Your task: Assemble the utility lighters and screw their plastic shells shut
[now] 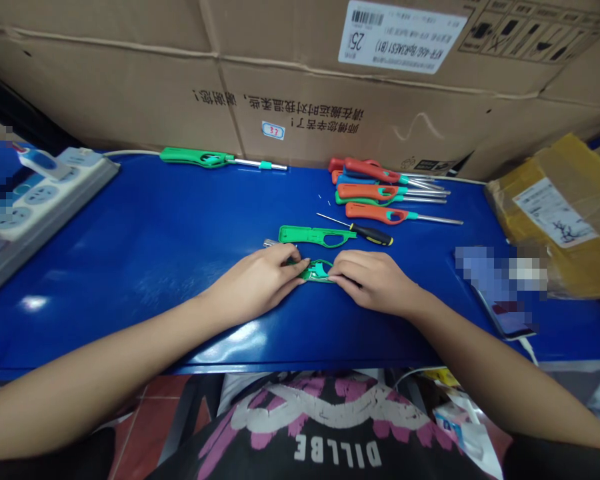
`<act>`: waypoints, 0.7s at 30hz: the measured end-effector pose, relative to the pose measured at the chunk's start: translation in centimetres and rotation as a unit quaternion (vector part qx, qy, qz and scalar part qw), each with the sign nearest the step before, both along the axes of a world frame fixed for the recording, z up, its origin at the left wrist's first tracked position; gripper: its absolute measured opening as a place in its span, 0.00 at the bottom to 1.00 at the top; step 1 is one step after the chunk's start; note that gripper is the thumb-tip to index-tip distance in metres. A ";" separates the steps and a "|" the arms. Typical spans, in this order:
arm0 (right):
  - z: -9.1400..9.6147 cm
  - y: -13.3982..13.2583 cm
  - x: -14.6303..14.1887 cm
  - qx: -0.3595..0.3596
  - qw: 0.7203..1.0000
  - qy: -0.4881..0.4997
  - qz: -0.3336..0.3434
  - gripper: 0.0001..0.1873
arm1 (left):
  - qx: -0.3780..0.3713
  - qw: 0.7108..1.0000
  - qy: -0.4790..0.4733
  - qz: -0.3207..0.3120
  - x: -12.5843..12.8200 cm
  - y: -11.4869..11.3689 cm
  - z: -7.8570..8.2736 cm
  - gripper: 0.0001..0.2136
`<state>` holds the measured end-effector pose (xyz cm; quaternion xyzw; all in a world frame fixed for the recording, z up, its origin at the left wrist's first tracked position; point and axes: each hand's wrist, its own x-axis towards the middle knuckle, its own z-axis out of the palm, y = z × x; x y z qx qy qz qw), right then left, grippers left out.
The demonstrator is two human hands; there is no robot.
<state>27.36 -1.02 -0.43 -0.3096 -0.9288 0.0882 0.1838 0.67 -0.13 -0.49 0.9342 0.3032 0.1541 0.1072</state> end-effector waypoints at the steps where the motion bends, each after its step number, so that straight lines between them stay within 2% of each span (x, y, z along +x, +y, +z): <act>1: 0.0 0.0 0.0 -0.002 1.000 0.000 -0.001 0.11 | 0.000 1.000 -0.006 0.000 0.0 0.0 0.0 0.14; 7: 0.1 -0.1 0.0 -0.004 1.000 0.000 0.012 0.11 | -0.022 0.999 -0.045 0.001 -0.1 0.0 -0.3 0.15; 15: 0.1 -0.1 0.1 -0.014 1.000 0.011 0.000 0.11 | 0.026 1.000 -0.008 -0.006 0.1 -0.1 -0.1 0.15; 21: 0.4 -0.3 -0.1 0.041 0.999 -0.031 0.000 0.11 | 0.047 0.999 0.010 -0.017 0.3 -0.1 0.1 0.16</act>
